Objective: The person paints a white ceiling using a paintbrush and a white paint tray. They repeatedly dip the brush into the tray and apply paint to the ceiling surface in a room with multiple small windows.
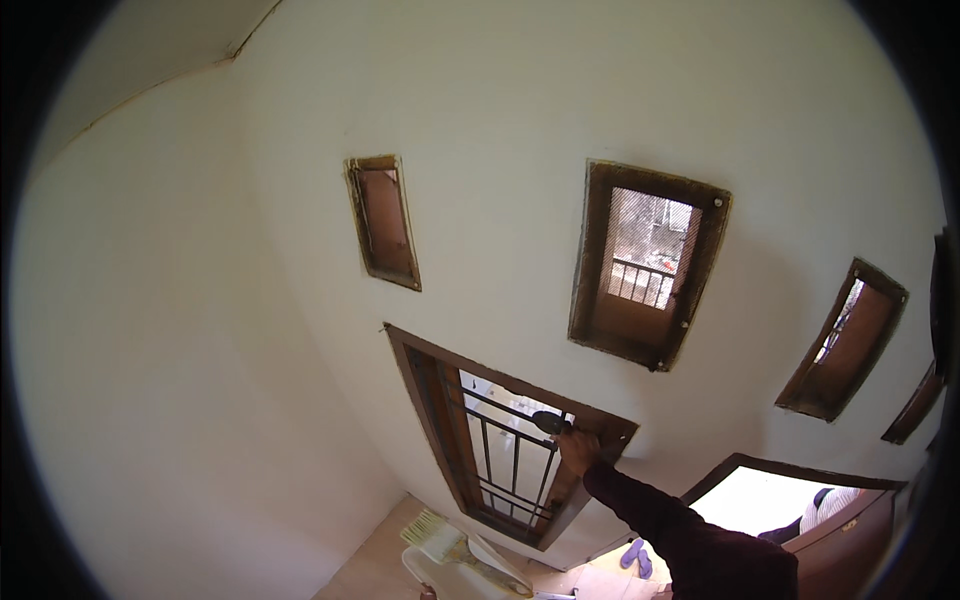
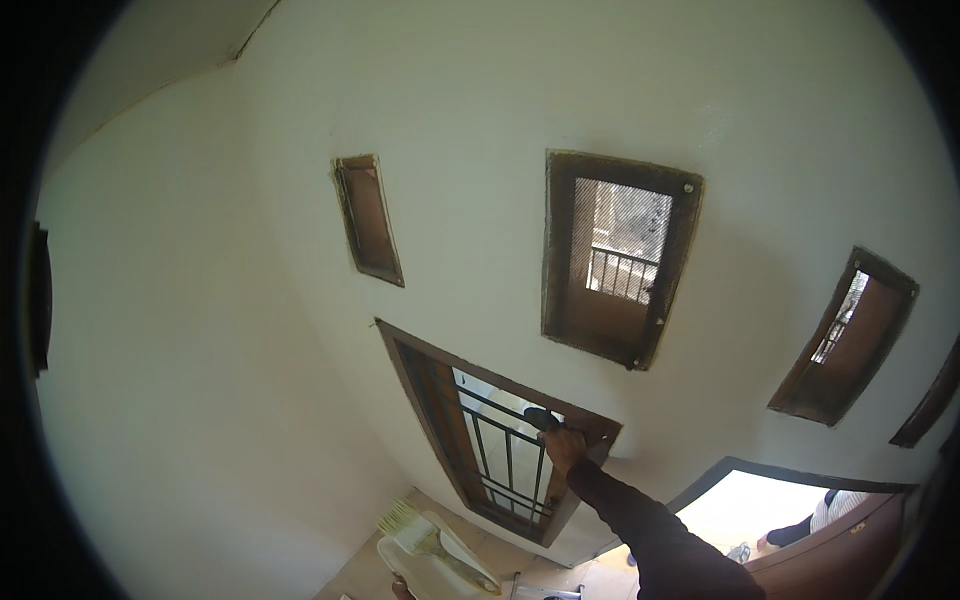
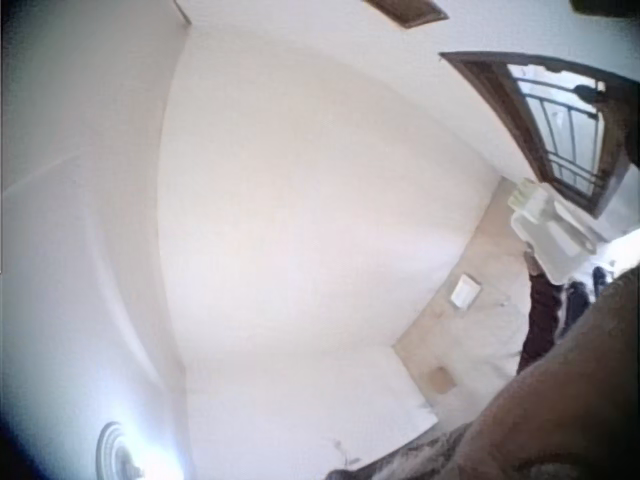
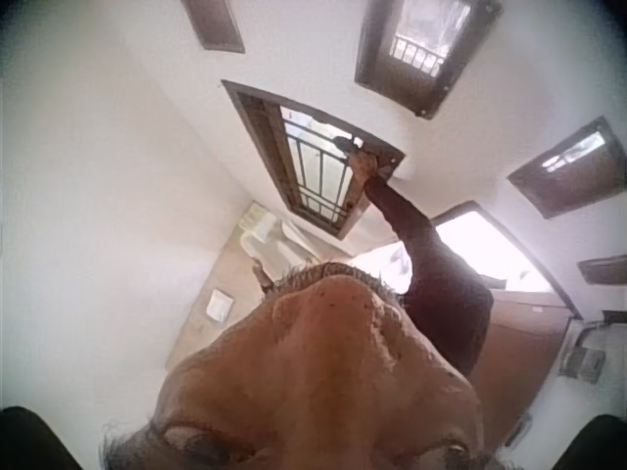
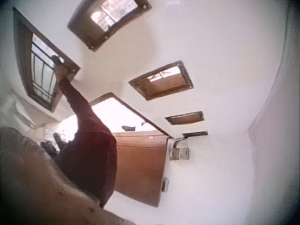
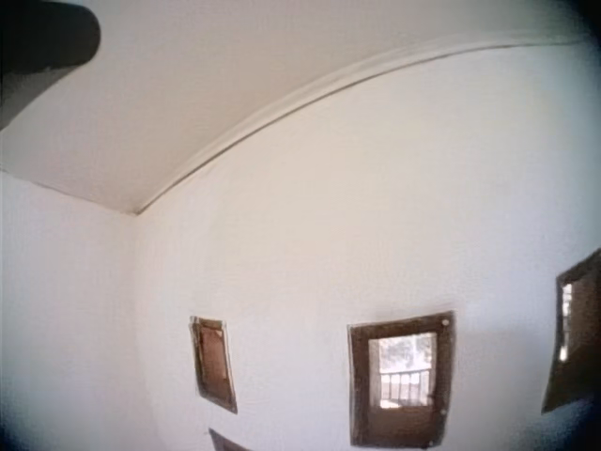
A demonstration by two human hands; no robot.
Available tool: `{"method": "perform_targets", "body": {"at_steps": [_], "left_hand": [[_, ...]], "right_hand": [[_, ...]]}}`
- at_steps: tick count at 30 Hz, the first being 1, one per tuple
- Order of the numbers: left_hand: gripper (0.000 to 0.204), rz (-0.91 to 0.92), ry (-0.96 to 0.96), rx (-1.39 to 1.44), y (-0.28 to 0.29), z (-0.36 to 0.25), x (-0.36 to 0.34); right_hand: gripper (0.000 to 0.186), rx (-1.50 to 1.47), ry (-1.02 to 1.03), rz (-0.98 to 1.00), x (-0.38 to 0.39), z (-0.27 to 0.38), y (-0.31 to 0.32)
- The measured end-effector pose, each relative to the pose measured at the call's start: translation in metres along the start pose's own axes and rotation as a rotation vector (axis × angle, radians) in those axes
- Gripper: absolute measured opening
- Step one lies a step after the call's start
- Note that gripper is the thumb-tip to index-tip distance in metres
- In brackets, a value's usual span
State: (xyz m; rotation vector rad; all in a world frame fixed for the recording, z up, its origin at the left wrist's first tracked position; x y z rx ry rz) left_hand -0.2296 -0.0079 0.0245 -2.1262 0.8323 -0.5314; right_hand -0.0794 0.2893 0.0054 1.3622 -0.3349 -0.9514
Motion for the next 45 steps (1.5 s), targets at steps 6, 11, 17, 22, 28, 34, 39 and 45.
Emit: {"method": "perform_targets", "body": {"at_steps": [6, 11, 17, 22, 28, 34, 39, 45], "left_hand": [[0.082, 0.109, 0.054, -0.087, -0.064, -0.02, -0.02], [0.082, 0.242, 0.063, -0.198, -0.137, -0.028, -0.04], [0.082, 0.419, 0.004, -0.354, -0.242, -0.033, -0.069], [0.082, 0.54, -0.116, -0.503, -0.329, -0.032, -0.1], [0.082, 0.618, -0.328, -0.724, -0.438, -0.024, -0.141], [0.082, 0.573, -0.473, -0.96, -0.511, -0.008, -0.173], [0.082, 0.513, -0.512, -1.1, -0.531, 0.002, -0.187], [0.082, 0.489, -0.532, -1.137, -0.538, 0.01, -0.194]], "right_hand": [[0.03, 0.054, -0.038, -0.007, -0.001, -0.014, -0.024], [0.033, 0.098, -0.069, -0.008, -0.001, -0.016, -0.029], [0.03, 0.008, -0.15, 0.072, -0.006, -0.018, -0.03], [0.04, 0.138, -0.076, -0.056, -0.006, -0.02, -0.036], [0.036, 0.062, -0.054, -0.08, -0.005, -0.022, -0.05], [0.035, 0.039, -0.148, 0.048, -0.01, -0.028, -0.053], [0.035, 0.009, -0.151, 0.049, -0.016, -0.028, -0.038], [0.035, -0.01, -0.151, 0.044, -0.02, -0.028, -0.03]]}}
Point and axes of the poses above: each hand's wrist, its own x-axis away from the middle knuckle, its own y-axis out of the back of the hand, z = x × y, the point moved 8 cm from there along -x, towards the middle knuckle, and after that the axes turned 4 degrees about -x, right-handed, at the moved point
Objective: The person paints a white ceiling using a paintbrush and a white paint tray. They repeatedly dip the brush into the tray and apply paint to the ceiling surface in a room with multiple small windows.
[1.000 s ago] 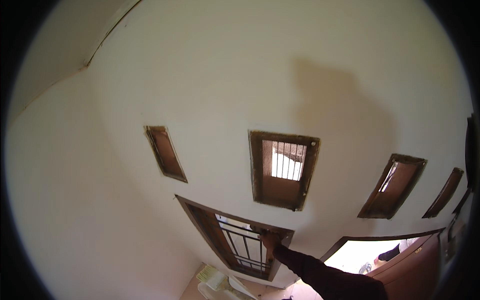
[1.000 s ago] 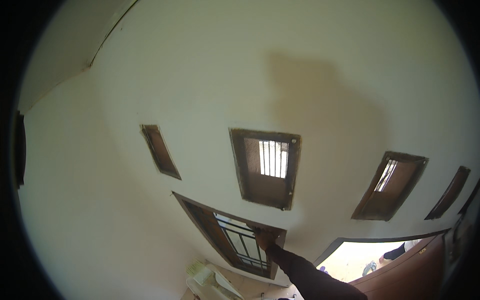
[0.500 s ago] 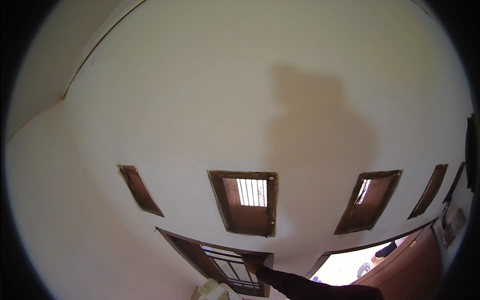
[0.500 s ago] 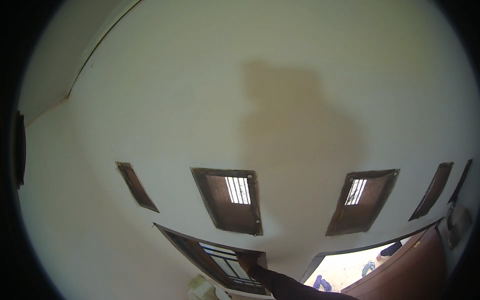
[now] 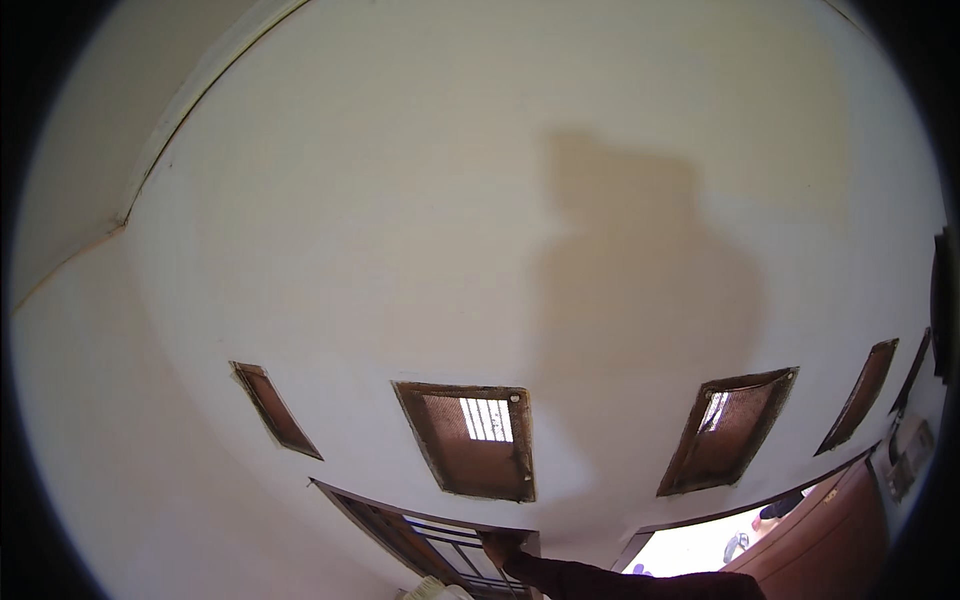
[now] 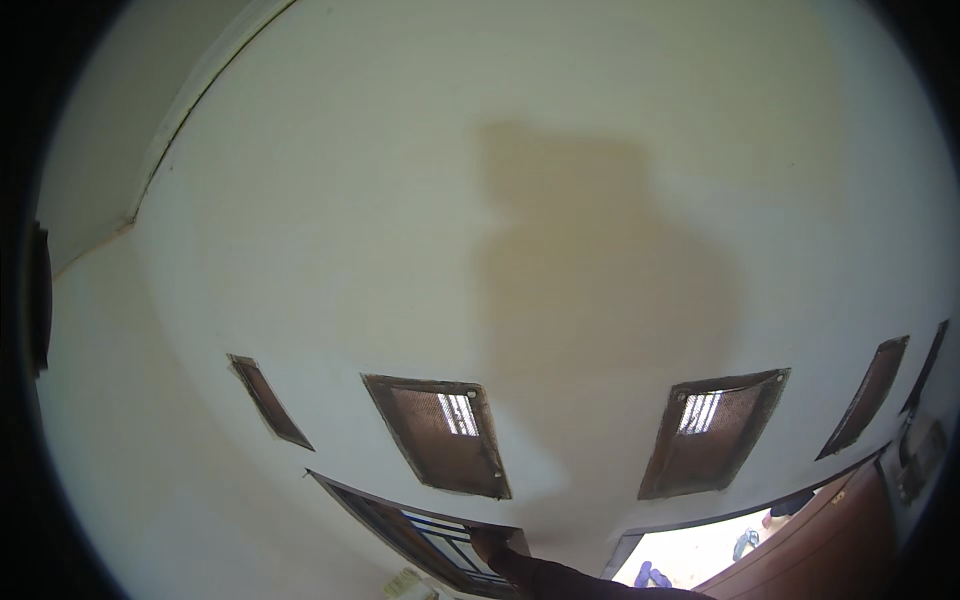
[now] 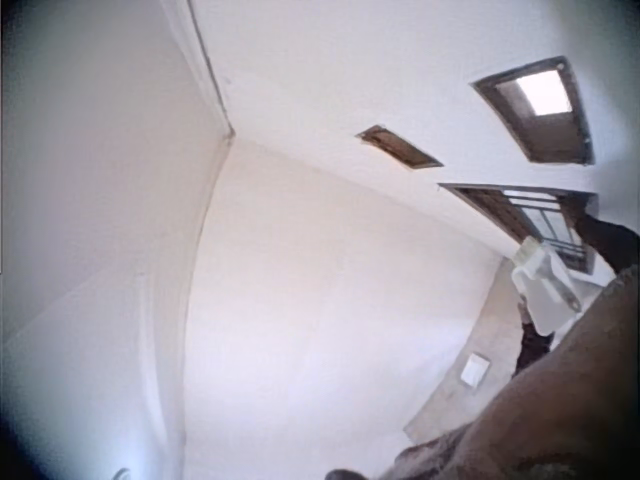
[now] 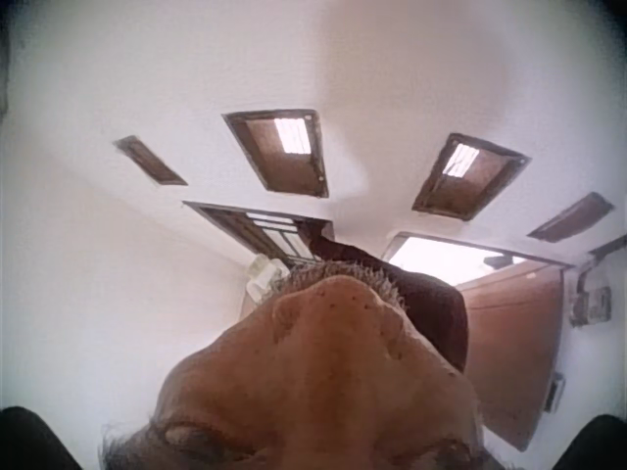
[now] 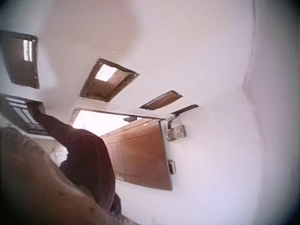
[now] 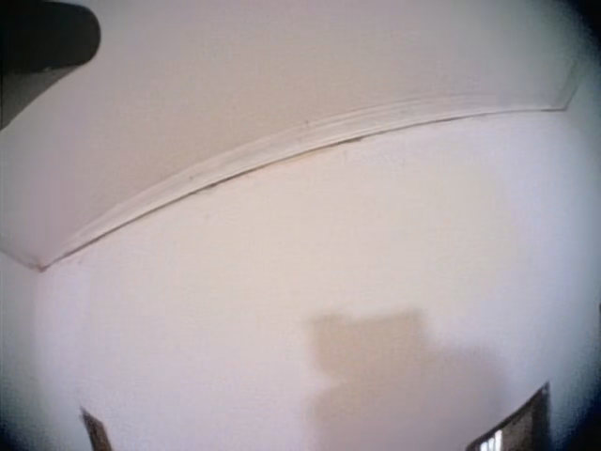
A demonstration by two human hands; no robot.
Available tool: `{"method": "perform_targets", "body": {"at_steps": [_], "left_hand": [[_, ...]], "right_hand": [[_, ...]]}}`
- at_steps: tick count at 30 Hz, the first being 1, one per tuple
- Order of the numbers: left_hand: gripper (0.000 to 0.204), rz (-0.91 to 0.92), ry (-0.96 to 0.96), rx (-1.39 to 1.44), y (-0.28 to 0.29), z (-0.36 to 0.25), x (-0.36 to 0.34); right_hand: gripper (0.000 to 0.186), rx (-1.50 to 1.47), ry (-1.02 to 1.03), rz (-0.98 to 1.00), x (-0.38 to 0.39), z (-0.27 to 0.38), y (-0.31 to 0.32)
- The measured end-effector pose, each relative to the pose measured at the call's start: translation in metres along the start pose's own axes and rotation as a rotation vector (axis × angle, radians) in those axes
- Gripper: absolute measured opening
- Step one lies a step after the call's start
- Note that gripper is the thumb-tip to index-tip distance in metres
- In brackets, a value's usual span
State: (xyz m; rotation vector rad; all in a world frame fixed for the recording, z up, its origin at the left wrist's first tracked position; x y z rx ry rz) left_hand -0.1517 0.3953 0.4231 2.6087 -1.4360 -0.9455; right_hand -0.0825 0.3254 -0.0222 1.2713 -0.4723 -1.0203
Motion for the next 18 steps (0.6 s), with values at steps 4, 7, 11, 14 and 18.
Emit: {"method": "perform_targets", "body": {"at_steps": [4, 7, 11, 14, 18], "left_hand": [[0.082, -0.003, -0.003, 0.025, 0.0, 0.0, 0.0], [0.082, -0.003, -0.012, 0.059, 0.004, -0.003, 0.003], [0.082, -0.006, -0.019, 0.141, 0.015, -0.007, 0.013], [0.082, -0.004, -0.032, 0.235, 0.03, -0.012, 0.028], [0.082, 0.006, -0.01, 0.365, 0.059, -0.011, 0.066]], "right_hand": [[0.035, 0.014, 0.005, -0.013, 0.001, 0.003, 0.001], [0.036, 0.021, 0.011, -0.033, 0.003, 0.007, 0.002], [0.036, 0.014, 0.002, -0.039, 0.004, 0.01, 0.002], [0.036, 0.013, 0.0, -0.054, 0.005, 0.011, 0.002], [0.036, 0.009, -0.005, -0.059, 0.009, 0.013, 0.0]]}}
Point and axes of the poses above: each hand's wrist, its own x-axis away from the middle knuckle, its own y-axis out of the back of the hand, z = x × y, the point moved 8 cm from there along -x, towards the middle knuckle, and after that the axes turned 4 degrees about -x, right-handed, at the moved point
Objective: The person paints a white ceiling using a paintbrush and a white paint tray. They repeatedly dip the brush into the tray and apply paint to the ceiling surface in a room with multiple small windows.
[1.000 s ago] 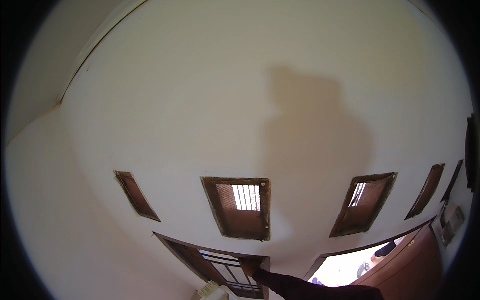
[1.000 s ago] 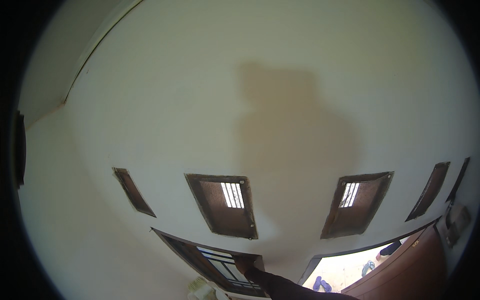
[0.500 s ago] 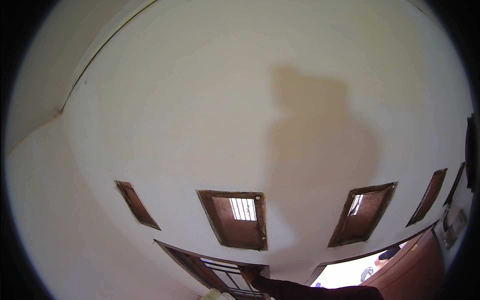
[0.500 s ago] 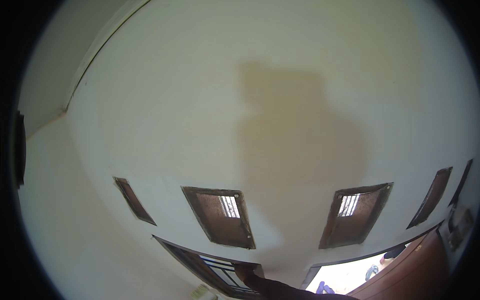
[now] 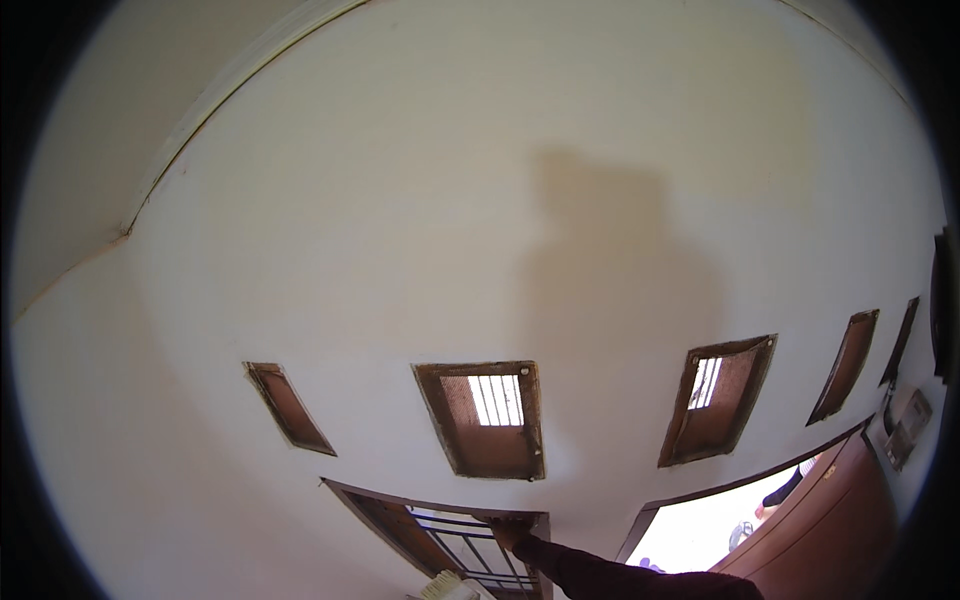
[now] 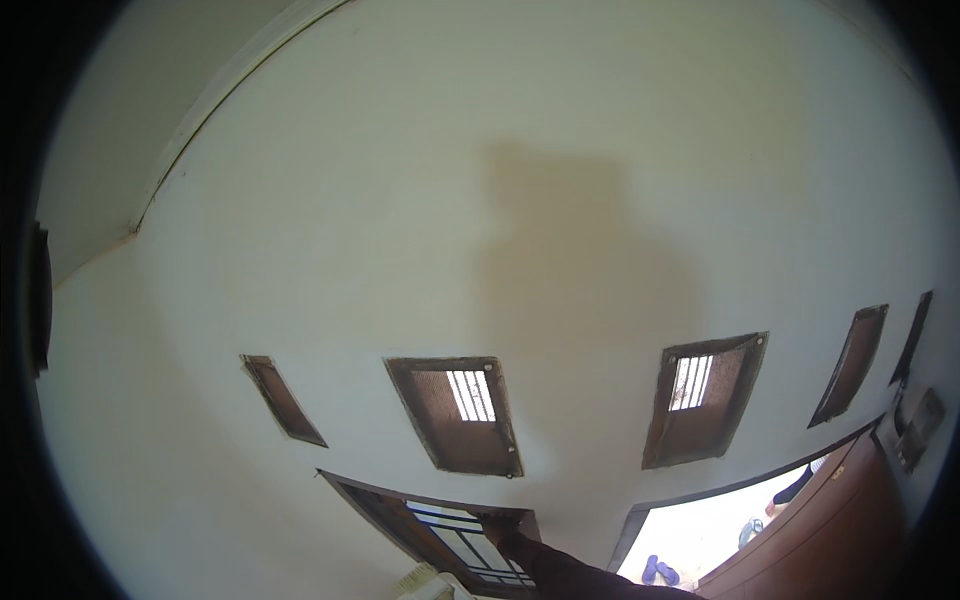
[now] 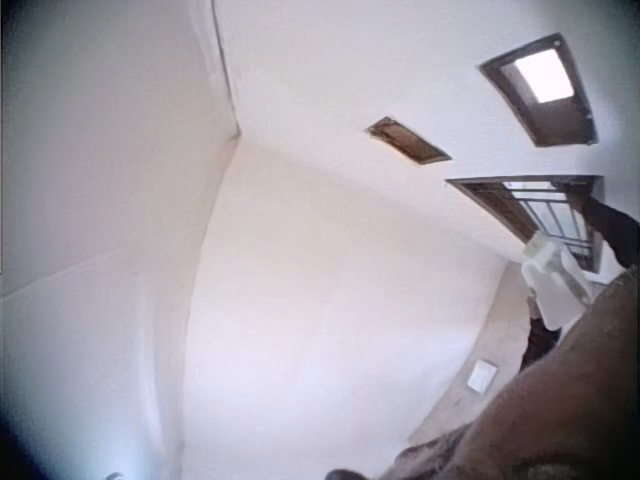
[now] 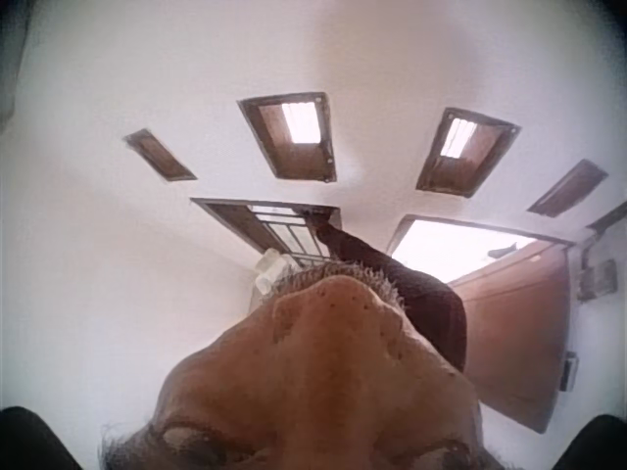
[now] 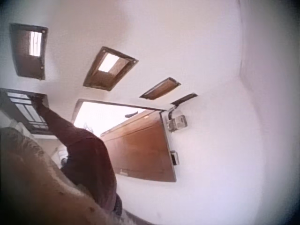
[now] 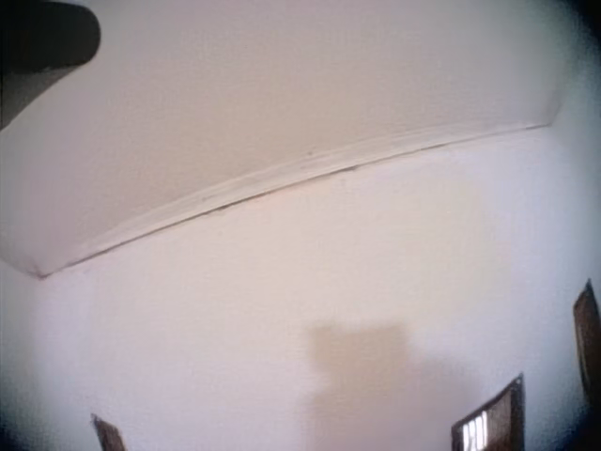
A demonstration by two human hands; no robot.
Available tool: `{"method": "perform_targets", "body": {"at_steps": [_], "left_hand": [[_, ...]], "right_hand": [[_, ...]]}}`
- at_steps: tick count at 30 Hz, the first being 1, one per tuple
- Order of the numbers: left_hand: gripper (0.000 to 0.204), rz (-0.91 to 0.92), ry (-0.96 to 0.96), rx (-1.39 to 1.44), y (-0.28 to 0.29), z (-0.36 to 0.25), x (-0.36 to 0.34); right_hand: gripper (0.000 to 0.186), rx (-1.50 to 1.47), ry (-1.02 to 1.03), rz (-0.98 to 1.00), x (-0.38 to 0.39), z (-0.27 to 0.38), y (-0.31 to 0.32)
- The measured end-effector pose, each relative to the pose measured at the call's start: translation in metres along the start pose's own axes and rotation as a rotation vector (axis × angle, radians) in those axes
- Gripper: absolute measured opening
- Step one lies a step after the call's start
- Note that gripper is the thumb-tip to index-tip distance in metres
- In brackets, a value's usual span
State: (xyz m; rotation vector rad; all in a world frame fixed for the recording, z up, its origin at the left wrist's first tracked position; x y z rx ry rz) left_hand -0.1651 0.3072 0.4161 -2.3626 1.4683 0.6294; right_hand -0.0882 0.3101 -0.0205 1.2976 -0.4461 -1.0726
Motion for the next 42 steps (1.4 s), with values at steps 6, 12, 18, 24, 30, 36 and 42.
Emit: {"method": "perform_targets", "body": {"at_steps": [6, 12, 18, 24, 30, 36, 42], "left_hand": [[0.082, 0.004, 0.113, 0.227, 0.041, 0.009, 0.087], [0.082, -0.018, 0.293, 0.419, 0.066, 0.041, 0.184], [0.082, -0.043, 0.466, 0.588, 0.071, 0.07, 0.266], [0.082, -0.015, 0.587, 0.678, 0.061, 0.072, 0.313], [0.082, 0.054, 0.646, 0.715, 0.047, 0.047, 0.341], [0.082, 0.103, 0.674, 0.758, 0.028, 0.033, 0.37], [0.082, 0.175, 0.677, 0.795, 0.013, 0.026, 0.394]], "right_hand": [[0.037, 0.029, 0.084, -0.186, 0.003, 0.006, 0.012], [0.033, 0.163, 0.098, -0.006, 0.024, 0.027, 0.04], [0.024, -0.194, 0.114, -0.129, 0.092, 0.083, 0.286], [0.014, 0.213, 0.276, -1.119, 0.119, 0.08, 0.685], [0.041, 0.822, -0.026, -1.184, 0.081, 0.051, 0.796], [0.044, 0.76, 0.116, -1.126, 0.091, 0.039, 0.801], [0.034, 0.244, 0.403, -0.759, 0.157, 0.062, 0.723]]}}
Point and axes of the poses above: each hand's wrist, its own x-axis away from the middle knuckle, its own y-axis out of the back of the hand, z = x × y, the point moved 8 cm from there along -x, towards the middle knuckle, and after that the axes turned 4 degrees about -x, right-handed, at the moved point
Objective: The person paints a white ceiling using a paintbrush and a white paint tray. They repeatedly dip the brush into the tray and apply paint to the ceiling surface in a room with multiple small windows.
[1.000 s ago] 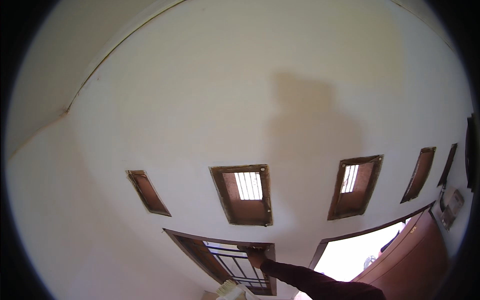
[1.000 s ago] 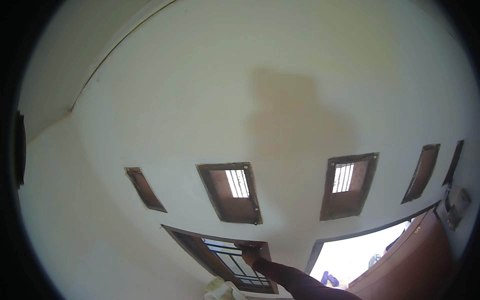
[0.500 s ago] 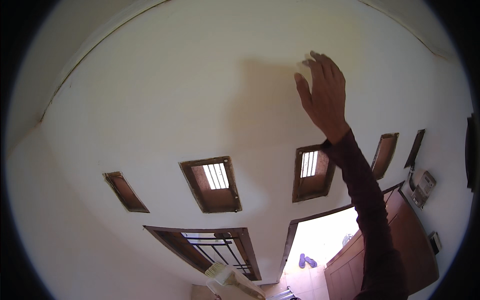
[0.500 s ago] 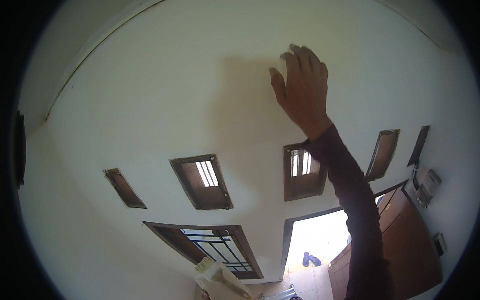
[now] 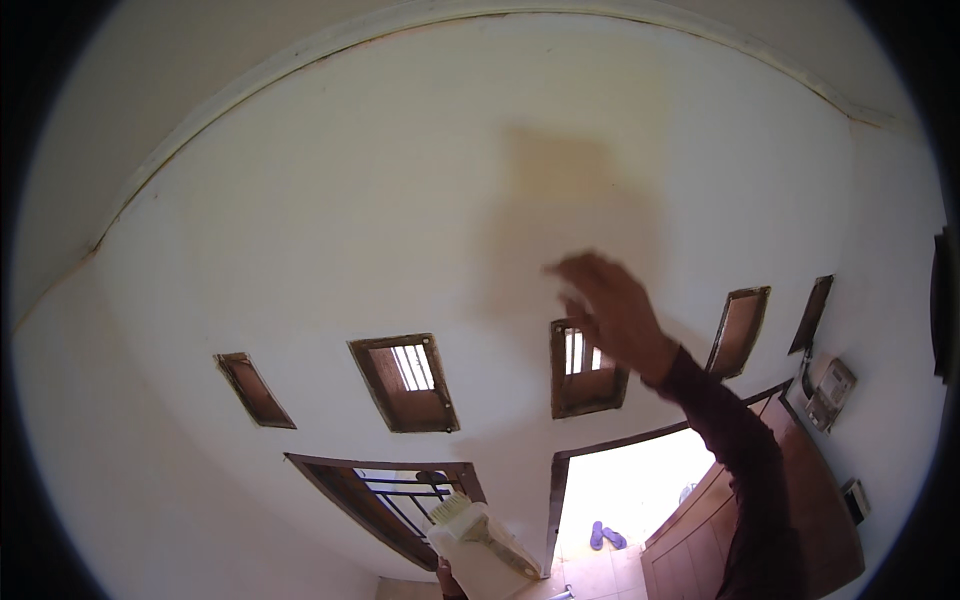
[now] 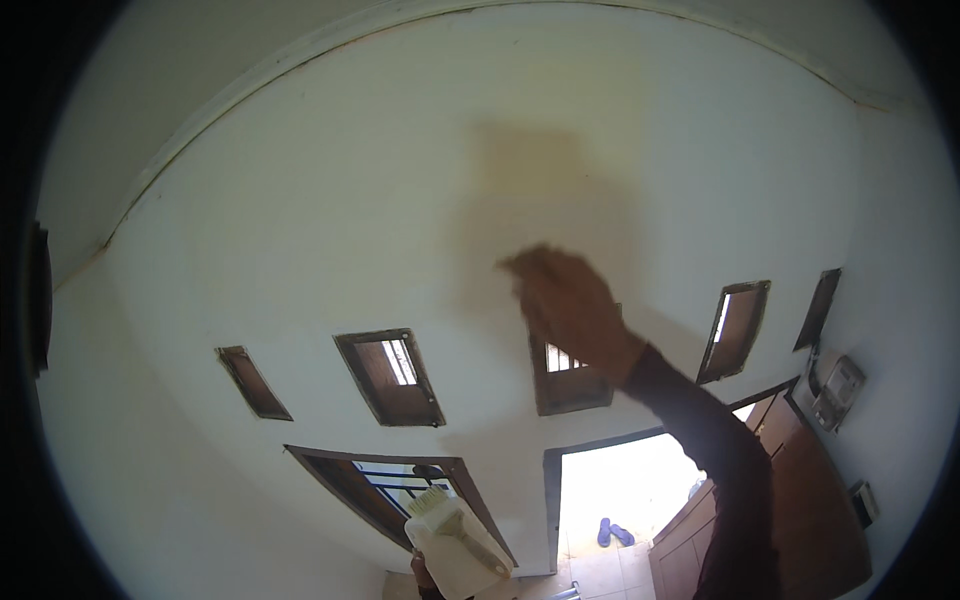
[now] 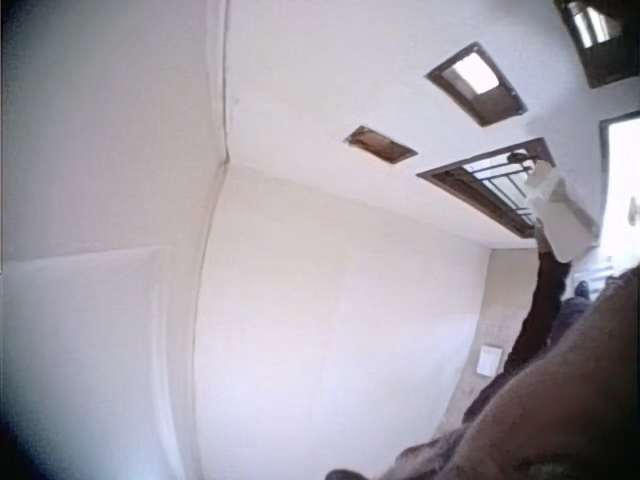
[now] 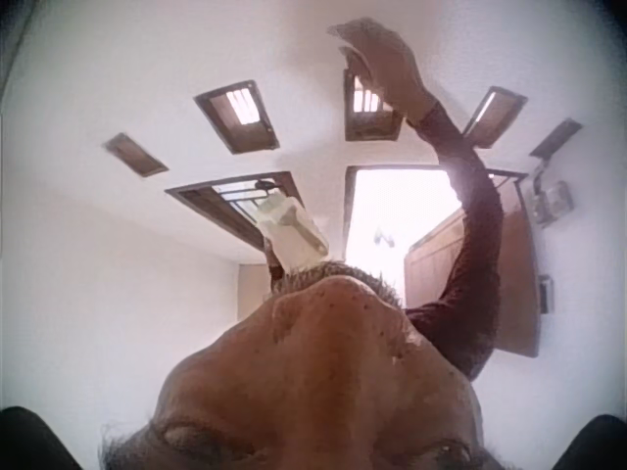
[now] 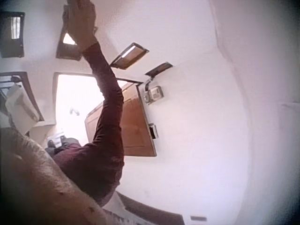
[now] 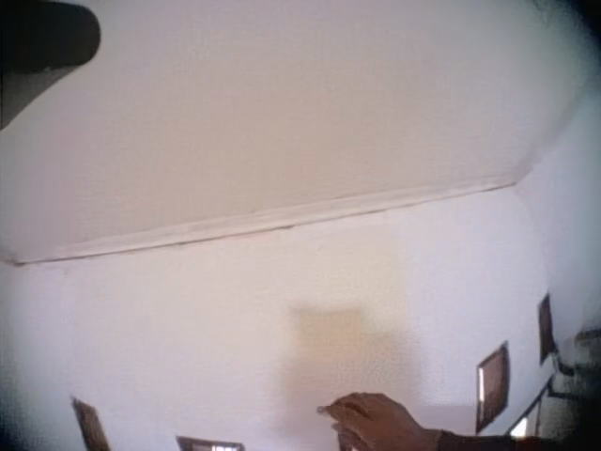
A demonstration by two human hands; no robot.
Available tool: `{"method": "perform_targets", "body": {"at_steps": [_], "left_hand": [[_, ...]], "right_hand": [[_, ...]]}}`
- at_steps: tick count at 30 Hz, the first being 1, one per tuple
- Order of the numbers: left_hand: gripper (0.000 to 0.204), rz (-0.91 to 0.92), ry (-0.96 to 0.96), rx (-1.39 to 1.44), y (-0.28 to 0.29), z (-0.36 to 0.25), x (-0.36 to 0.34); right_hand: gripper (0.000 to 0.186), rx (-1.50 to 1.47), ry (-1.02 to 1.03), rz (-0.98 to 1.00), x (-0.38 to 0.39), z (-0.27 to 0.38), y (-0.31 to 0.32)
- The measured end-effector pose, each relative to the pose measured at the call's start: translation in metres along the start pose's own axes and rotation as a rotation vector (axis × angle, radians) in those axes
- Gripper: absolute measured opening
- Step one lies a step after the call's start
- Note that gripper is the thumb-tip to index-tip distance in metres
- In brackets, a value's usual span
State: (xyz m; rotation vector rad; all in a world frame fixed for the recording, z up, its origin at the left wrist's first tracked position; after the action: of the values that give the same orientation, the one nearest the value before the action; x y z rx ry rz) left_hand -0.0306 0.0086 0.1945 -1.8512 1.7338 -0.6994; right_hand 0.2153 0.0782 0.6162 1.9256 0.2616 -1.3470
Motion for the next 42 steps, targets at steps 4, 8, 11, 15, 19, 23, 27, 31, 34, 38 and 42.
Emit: {"method": "perform_targets", "body": {"at_steps": [4, 8, 11, 15, 19, 23, 27, 31, 34, 38, 42], "left_hand": [[0.082, 0.088, 0.032, -0.011, -0.011, 0.011, 0.003], [0.082, 0.274, 0.056, 0.007, -0.04, 0.02, 0.003], [0.083, 0.336, 0.066, 0.021, -0.061, 0.024, 0.01], [0.086, 0.25, 0.117, -0.001, -0.072, 0.03, 0.014], [0.088, 0.321, 0.093, 0.046, -0.08, 0.031, 0.015], [0.085, 0.328, 0.085, 0.027, -0.076, 0.037, 0.012], [0.083, 0.319, 0.121, 0.04, -0.08, 0.039, 0.009], [0.083, 0.327, 0.19, 0.033, -0.092, 0.039, 0.014], [0.084, 0.303, 0.216, -0.06, -0.095, 0.038, 0.016], [0.086, 0.322, 0.253, -0.026, -0.106, 0.034, 0.018], [0.082, 0.345, 0.278, 0.049, -0.125, 0.023, 0.028]], "right_hand": [[0.042, -0.275, 0.133, 0.795, 0.11, 0.097, -0.064], [0.055, -0.319, 0.506, 0.903, 0.18, 0.167, -0.067], [0.054, -0.315, 0.544, 0.971, 0.202, 0.174, -0.072], [0.041, -0.299, 0.543, 1.052, 0.215, 0.17, -0.078], [0.027, -0.249, 0.546, 1.054, 0.216, 0.166, -0.076], [0.022, -0.206, 0.574, 1.033, 0.211, 0.165, -0.071], [0.018, -0.196, 0.574, 1.011, 0.203, 0.165, -0.064], [0.016, -0.216, 0.579, 0.988, 0.196, 0.165, -0.058], [0.014, -0.219, 0.604, 1.002, 0.193, 0.165, -0.054], [0.015, -0.188, 0.702, 0.972, 0.19, 0.168, -0.049], [0.013, -0.19, 0.756, 0.822, 0.179, 0.169, -0.041]]}}
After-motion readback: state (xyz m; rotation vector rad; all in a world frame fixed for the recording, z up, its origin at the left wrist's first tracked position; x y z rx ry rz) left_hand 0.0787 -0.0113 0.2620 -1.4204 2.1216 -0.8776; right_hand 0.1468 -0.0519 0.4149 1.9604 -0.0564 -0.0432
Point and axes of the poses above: each hand's wrist, its own x-axis away from the middle knuckle, its own y-axis out of the back of the hand, z = x × y, the point moved 8 cm from there along -x, towards the middle knuckle, and after that the axes turned 4 degrees about -x, right-handed, at the moved point
